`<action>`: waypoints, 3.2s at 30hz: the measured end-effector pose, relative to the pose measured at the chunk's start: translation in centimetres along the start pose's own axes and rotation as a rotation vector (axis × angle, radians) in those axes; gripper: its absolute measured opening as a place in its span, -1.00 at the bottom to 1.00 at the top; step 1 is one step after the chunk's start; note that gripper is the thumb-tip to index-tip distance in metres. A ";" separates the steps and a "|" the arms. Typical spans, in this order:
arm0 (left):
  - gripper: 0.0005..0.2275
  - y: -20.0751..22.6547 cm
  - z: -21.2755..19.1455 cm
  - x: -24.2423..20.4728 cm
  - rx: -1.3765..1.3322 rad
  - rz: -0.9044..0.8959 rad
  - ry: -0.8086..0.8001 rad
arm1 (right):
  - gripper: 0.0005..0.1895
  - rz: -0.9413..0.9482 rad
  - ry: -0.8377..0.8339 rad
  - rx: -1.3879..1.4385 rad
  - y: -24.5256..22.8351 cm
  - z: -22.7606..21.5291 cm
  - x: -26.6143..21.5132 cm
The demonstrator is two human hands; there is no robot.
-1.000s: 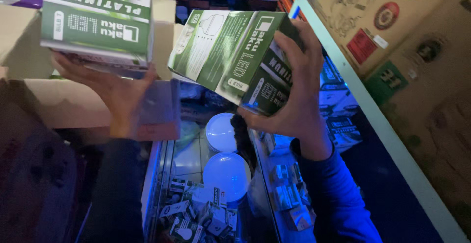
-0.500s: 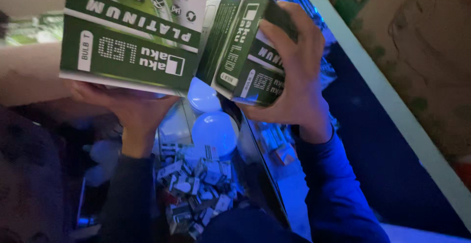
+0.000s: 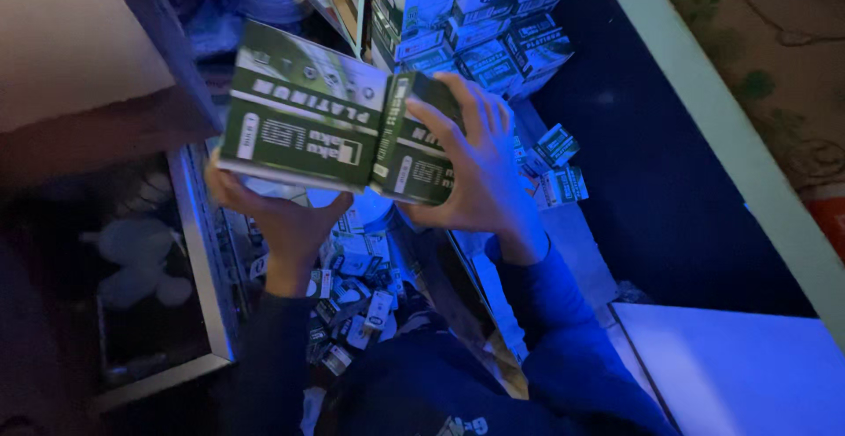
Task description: The person removes boxes of light bulbs from a large cardboard box, handles several individual product boxes, and places them onto stacks on a nearby storage shelf.
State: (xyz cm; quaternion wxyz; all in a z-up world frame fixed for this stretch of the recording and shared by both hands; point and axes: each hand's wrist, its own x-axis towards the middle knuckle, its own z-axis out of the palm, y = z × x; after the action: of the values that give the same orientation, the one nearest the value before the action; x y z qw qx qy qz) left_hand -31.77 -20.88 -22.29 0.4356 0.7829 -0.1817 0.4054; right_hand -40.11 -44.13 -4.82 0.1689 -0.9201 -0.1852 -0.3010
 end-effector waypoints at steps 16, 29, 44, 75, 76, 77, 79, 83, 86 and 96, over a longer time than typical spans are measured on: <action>0.28 0.8 7.2 -6.1 -0.070 -0.154 -0.117 | 0.07 0.179 -0.113 0.036 9.3 4.6 -6.2; 0.34 -1.0 16.4 -8.4 -0.306 -0.318 -0.101 | -0.01 0.296 -0.032 0.000 16.4 3.7 -4.1; 0.18 0.0 23.3 -5.0 -0.362 -0.230 -0.279 | -0.02 0.389 -0.006 -0.114 28.5 3.4 -4.2; -0.28 0.9 29.0 -3.8 -0.523 -0.160 -0.313 | -0.05 0.365 -0.080 -0.258 44.6 0.4 0.9; -0.30 1.2 29.1 -4.2 -0.568 -0.264 -0.298 | -0.05 0.373 -0.089 -0.267 44.7 0.4 1.2; -0.32 1.5 29.2 -4.6 -0.610 -0.346 -0.284 | -0.05 0.381 -0.077 -0.274 44.9 0.7 1.4; -0.30 1.3 29.4 -5.7 -0.643 -0.377 -0.176 | -0.08 0.413 -0.085 -0.294 46.0 0.7 2.2; -0.23 0.4 30.2 -10.0 -0.459 -0.103 -0.333 | -0.04 0.493 -0.121 -0.308 48.6 1.0 2.2; -0.21 -0.6 30.9 -11.6 -0.271 0.106 -0.591 | -0.05 0.477 -0.144 -0.217 51.5 1.1 2.1; -0.01 0.0 32.8 -10.0 -0.645 -0.322 -0.149 | -0.15 0.566 -0.186 -0.105 58.0 0.0 2.1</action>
State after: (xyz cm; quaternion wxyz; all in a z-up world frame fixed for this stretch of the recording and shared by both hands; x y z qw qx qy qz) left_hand -22.23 -48.78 -39.81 0.7038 0.6513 -0.2060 0.1952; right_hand -12.82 -94.37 -15.09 0.1807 -0.9662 0.0799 -0.1655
